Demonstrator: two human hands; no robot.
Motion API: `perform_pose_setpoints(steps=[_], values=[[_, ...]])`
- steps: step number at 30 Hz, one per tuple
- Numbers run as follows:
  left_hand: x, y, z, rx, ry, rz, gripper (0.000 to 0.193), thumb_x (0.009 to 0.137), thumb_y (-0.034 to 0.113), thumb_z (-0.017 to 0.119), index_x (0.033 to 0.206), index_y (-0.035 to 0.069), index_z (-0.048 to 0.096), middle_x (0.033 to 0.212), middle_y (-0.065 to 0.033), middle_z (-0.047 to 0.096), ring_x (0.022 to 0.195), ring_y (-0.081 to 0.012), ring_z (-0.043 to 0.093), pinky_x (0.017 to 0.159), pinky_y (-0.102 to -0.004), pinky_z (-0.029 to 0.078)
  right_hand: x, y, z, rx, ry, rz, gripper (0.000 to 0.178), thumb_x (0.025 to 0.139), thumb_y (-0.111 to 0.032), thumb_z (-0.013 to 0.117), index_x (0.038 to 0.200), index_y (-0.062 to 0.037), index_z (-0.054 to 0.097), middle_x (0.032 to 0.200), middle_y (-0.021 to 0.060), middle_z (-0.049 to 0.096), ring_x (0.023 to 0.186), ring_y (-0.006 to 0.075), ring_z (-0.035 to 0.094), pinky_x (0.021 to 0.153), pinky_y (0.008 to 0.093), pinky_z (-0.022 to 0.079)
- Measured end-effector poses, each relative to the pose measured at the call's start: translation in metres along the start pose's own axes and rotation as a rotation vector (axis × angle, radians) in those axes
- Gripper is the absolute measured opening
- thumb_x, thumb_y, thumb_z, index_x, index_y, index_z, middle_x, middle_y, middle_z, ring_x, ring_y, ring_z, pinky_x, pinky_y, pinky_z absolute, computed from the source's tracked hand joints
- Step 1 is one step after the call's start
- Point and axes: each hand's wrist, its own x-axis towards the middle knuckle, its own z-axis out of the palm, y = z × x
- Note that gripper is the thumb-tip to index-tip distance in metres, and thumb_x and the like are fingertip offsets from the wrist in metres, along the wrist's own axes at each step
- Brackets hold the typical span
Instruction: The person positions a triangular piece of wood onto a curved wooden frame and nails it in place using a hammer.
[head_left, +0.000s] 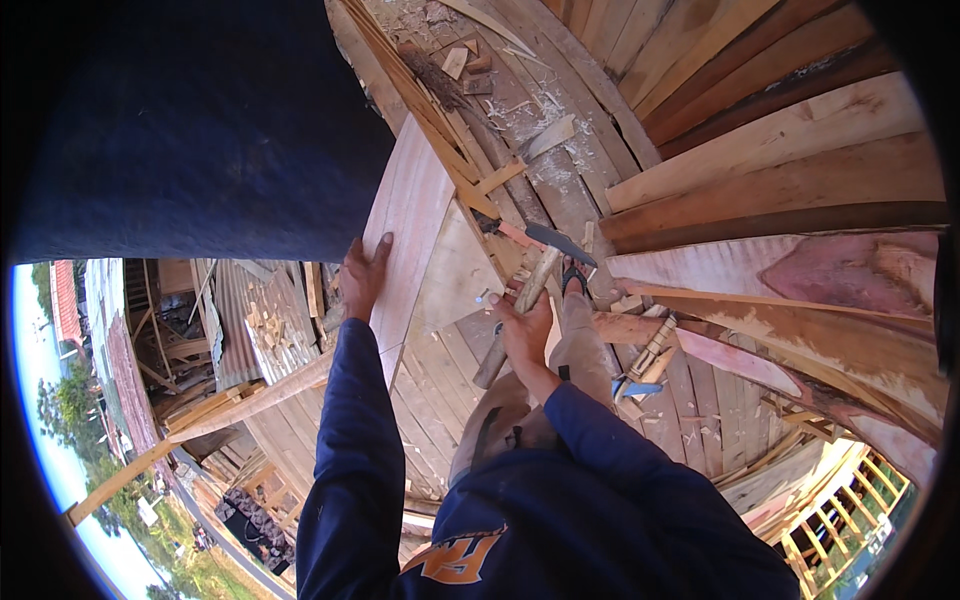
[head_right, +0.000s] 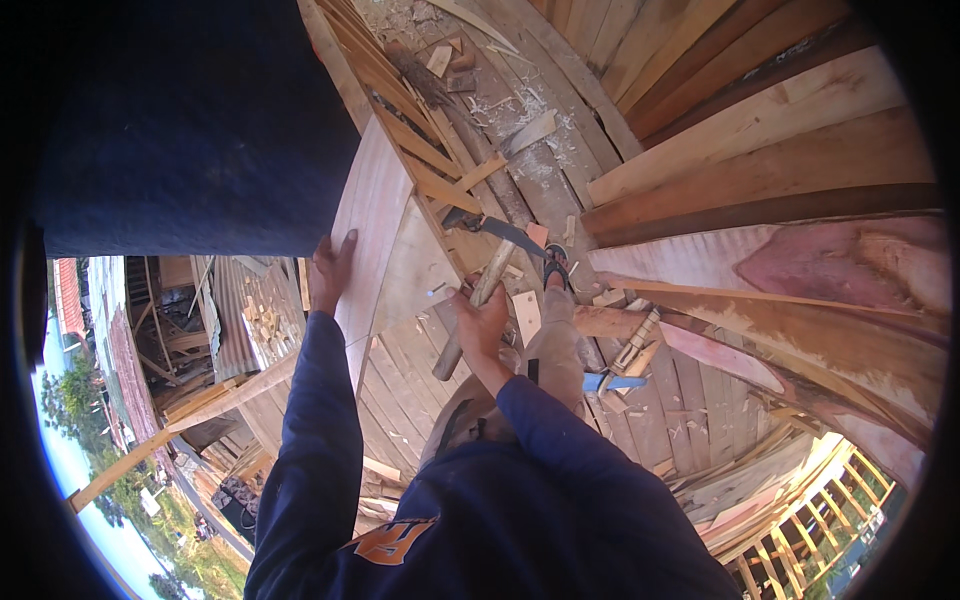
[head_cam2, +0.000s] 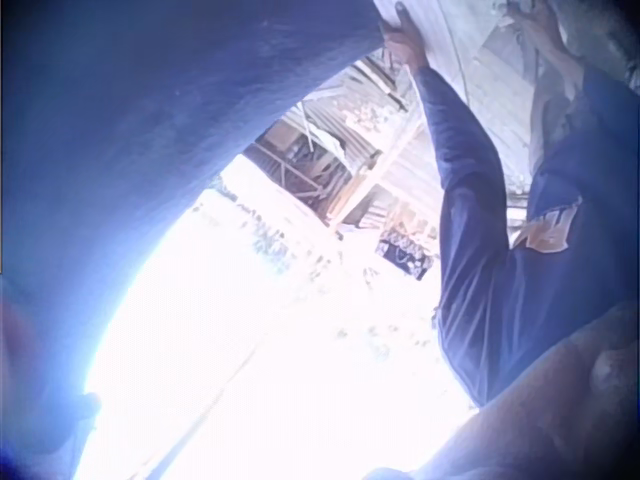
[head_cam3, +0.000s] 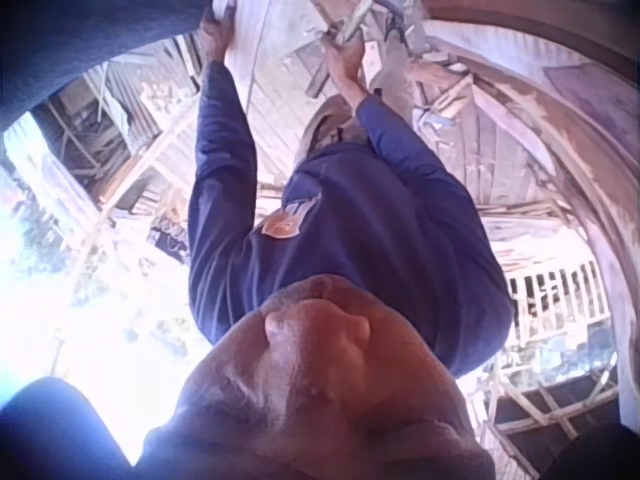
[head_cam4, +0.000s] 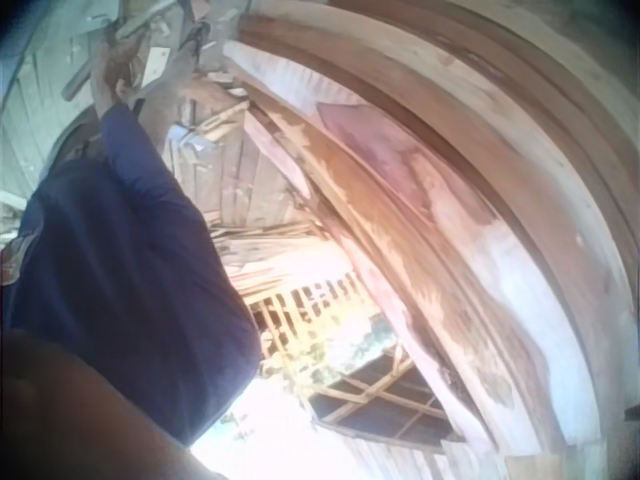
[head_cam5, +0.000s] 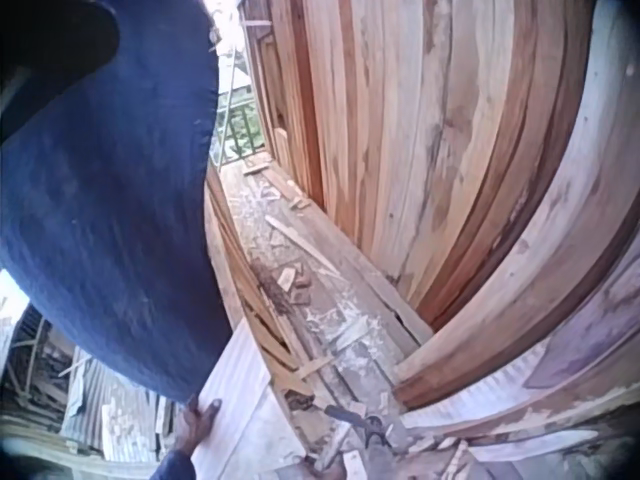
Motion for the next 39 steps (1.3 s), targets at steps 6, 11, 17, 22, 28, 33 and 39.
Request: perform_pose_setpoints(steps=[6,11,17,22,28,33,39], values=[[0.000,-0.001,0.001,0.083,-0.015,0.006,0.072,0.085,0.060,0.067,0.111,-0.007,0.063,0.105,-0.0323,0.066,0.102,-0.0478,0.064,0.086,-0.0501,0.049,-0.005,-0.006,0.003,0.081,0.016,0.022,0.042,0.082,0.002,0.076,0.116,0.0006,0.051,0.109,0.0100,0.062,0.094,0.0168,0.064,0.085,0.0291,0.054],[0.003,0.002,0.000,0.057,-0.046,0.038,0.070,0.085,0.057,0.068,0.112,-0.007,0.062,0.106,-0.0329,0.066,0.103,-0.0488,0.063,0.085,-0.0502,0.050,-0.001,-0.001,0.000,0.083,-0.011,0.002,0.051,0.081,0.000,0.075,0.124,0.0031,0.047,0.119,0.0120,0.058,0.102,0.0201,0.062,0.085,0.0307,0.054],[0.009,-0.005,0.004,0.033,-0.062,0.037,0.066,0.086,0.053,0.069,0.112,-0.008,0.062,0.105,-0.0327,0.066,0.103,-0.0488,0.063,0.087,-0.0497,0.049,0.004,-0.001,0.000,0.083,-0.031,0.004,0.049,0.083,-0.002,0.075,0.123,0.0027,0.048,0.119,0.0122,0.059,0.103,0.0204,0.064,0.087,0.0308,0.054],[0.015,-0.012,0.007,0.003,-0.023,0.132,0.065,0.087,0.053,0.068,0.109,-0.008,0.063,0.104,-0.0333,0.065,0.102,-0.0494,0.062,0.088,-0.0506,0.048,0.002,-0.006,0.003,0.072,-0.019,-0.016,0.043,0.083,-0.003,0.076,0.118,0.0019,0.051,0.112,0.0104,0.063,0.099,0.0177,0.065,0.086,0.0297,0.054],[-0.005,-0.008,0.004,0.050,-0.052,0.165,0.098,0.078,0.059,0.074,0.145,-0.002,0.038,0.142,-0.0378,0.041,0.132,-0.0513,0.041,0.108,-0.0517,0.036,0.001,-0.007,0.006,0.120,-0.007,-0.009,0.041,0.083,-0.003,0.076,0.116,0.0013,0.052,0.112,0.0110,0.064,0.098,0.0167,0.066,0.084,0.0283,0.055],[-0.067,0.014,-0.005,0.508,-0.249,0.476,0.133,0.055,0.074,0.079,0.156,0.008,0.022,0.158,-0.0342,0.009,0.146,-0.0524,0.007,0.114,-0.0666,0.012,0.003,-0.011,0.003,0.143,0.010,0.029,0.041,0.082,-0.002,0.076,0.116,0.0018,0.053,0.109,0.0118,0.065,0.095,0.0172,0.067,0.082,0.0285,0.056],[-0.079,0.008,-0.003,0.548,-0.337,0.634,0.132,0.053,0.061,0.085,0.156,0.009,0.021,0.160,-0.0303,0.008,0.148,-0.0511,0.003,0.111,-0.0726,0.003,0.005,-0.008,0.002,0.122,-0.005,0.066,0.042,0.081,-0.002,0.077,0.115,0.0021,0.054,0.108,0.0125,0.066,0.095,0.0182,0.068,0.082,0.0295,0.056]])
